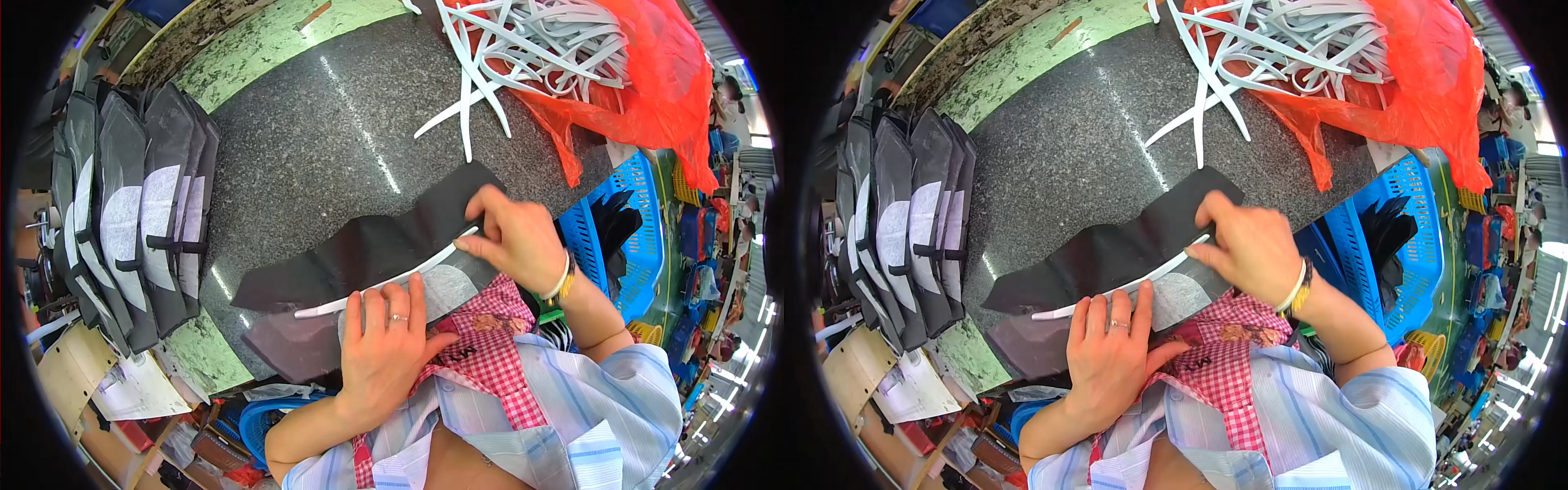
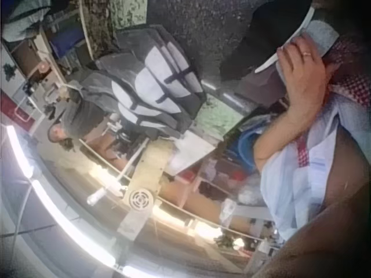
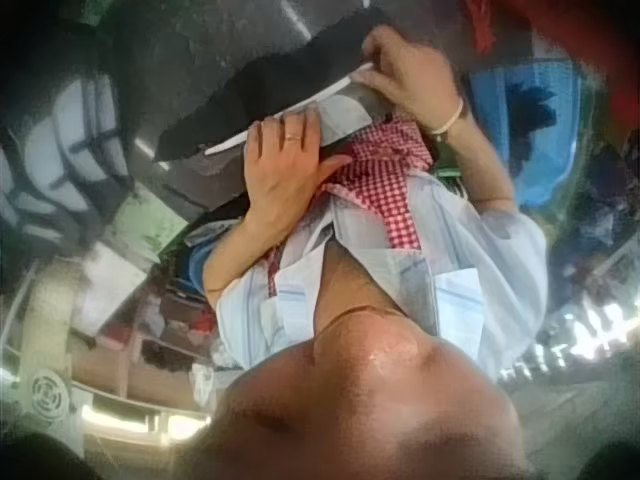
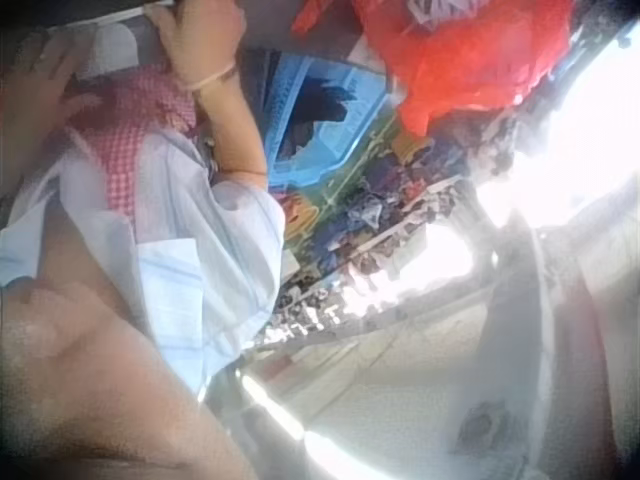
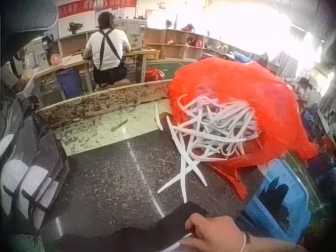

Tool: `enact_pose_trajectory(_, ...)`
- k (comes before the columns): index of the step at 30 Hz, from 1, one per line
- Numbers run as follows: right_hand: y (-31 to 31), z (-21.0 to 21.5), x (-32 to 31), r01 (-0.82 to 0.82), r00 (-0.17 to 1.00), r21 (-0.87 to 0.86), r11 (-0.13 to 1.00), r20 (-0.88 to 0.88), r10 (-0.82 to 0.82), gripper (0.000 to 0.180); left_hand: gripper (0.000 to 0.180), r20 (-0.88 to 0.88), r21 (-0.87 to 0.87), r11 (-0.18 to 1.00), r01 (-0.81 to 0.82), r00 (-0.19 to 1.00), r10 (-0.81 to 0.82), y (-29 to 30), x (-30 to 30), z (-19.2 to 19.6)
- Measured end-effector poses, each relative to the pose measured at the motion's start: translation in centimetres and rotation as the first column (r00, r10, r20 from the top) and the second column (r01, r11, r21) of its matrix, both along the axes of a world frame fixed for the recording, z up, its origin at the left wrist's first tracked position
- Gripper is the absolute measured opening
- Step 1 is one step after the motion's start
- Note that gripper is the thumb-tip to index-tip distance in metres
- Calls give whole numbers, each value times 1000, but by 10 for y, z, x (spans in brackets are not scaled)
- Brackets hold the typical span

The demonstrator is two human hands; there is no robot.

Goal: The person applies adhesive strips to shoe components and folds over the edges of the components to secure the material.

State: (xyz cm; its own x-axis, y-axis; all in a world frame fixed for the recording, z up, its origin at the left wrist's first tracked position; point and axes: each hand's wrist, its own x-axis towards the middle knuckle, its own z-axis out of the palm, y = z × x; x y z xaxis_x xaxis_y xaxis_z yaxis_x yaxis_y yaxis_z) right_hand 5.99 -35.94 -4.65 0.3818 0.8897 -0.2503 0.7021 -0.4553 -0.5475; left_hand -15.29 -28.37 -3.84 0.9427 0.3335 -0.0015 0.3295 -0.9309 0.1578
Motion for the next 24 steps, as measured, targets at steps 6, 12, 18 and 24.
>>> enact_pose_trajectory(6,-15,-17,19,55,876,144,988,-482,22,39,37,197,-24,984,-178,964,179,23,45,-23)
enact_pose_trajectory(12,-56,-23,-9,-272,961,234,934,125,248,47,46,223,-337,927,-163,943,247,41,46,-15)
enact_pose_trajectory(18,-49,-24,-2,-306,948,243,920,170,270,38,31,270,-200,969,145,959,-88,25,35,-32)
enact_pose_trajectory(24,-38,-17,40,336,505,-24,941,-839,-202,36,37,290,185,958,219,919,-266,8,34,-38)
